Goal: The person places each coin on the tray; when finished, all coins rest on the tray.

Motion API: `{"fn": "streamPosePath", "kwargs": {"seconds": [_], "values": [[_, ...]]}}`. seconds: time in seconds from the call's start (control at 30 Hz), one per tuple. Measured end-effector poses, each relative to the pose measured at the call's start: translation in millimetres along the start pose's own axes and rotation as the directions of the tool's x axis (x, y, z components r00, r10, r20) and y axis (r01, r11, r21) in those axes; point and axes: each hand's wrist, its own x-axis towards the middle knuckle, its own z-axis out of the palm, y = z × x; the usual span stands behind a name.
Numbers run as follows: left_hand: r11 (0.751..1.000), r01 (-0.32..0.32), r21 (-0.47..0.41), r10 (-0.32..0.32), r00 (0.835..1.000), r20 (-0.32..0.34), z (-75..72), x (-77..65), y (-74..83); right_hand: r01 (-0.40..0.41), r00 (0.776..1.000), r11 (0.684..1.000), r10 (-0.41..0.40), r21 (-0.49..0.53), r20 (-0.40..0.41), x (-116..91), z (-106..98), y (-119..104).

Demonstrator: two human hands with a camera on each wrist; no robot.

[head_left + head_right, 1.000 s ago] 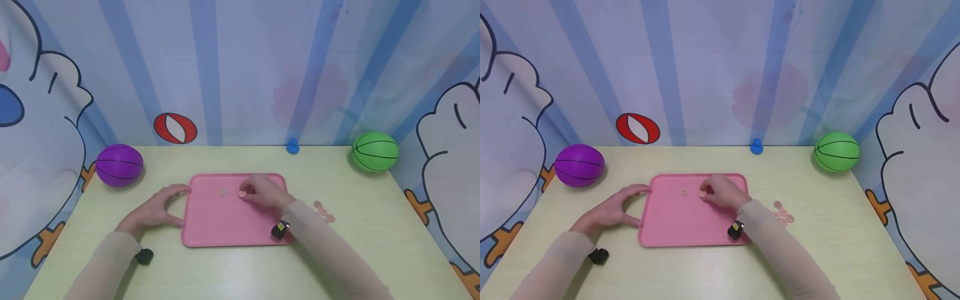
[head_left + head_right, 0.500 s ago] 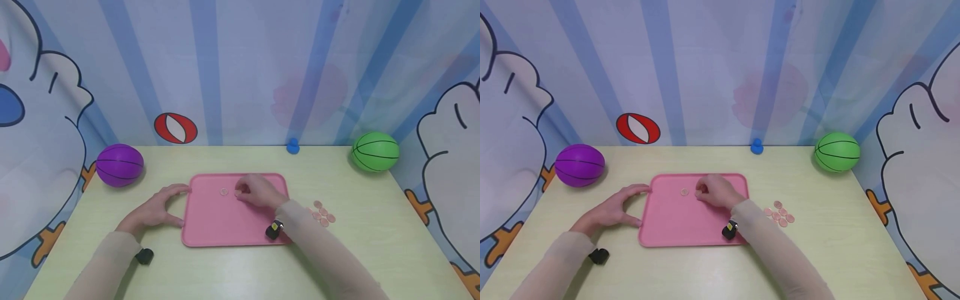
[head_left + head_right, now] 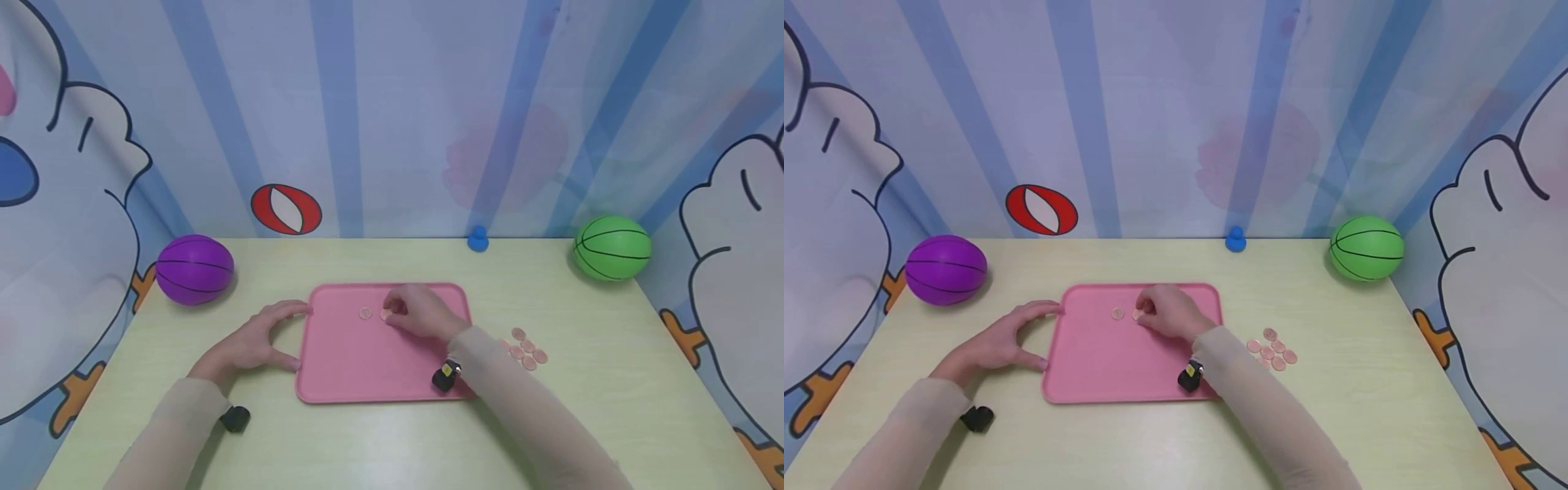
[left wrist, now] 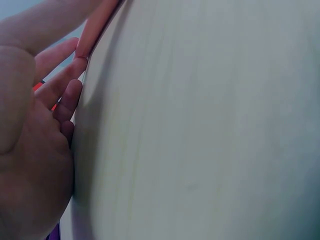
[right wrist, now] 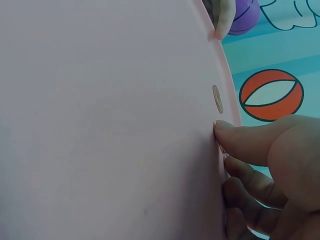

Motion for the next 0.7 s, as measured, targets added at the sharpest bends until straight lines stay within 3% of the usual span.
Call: {"fn": "streamPosePath", "kwargs": {"seconds": [0.7], "values": [[0.999, 0.034, 0.000, -0.034, 0.999, -0.001, 0.6, -0.2, -0.1, -0.059, 0.998, 0.998, 0.059, 0.011, -0.006, 2.8, 2.1, -1.6]]}}
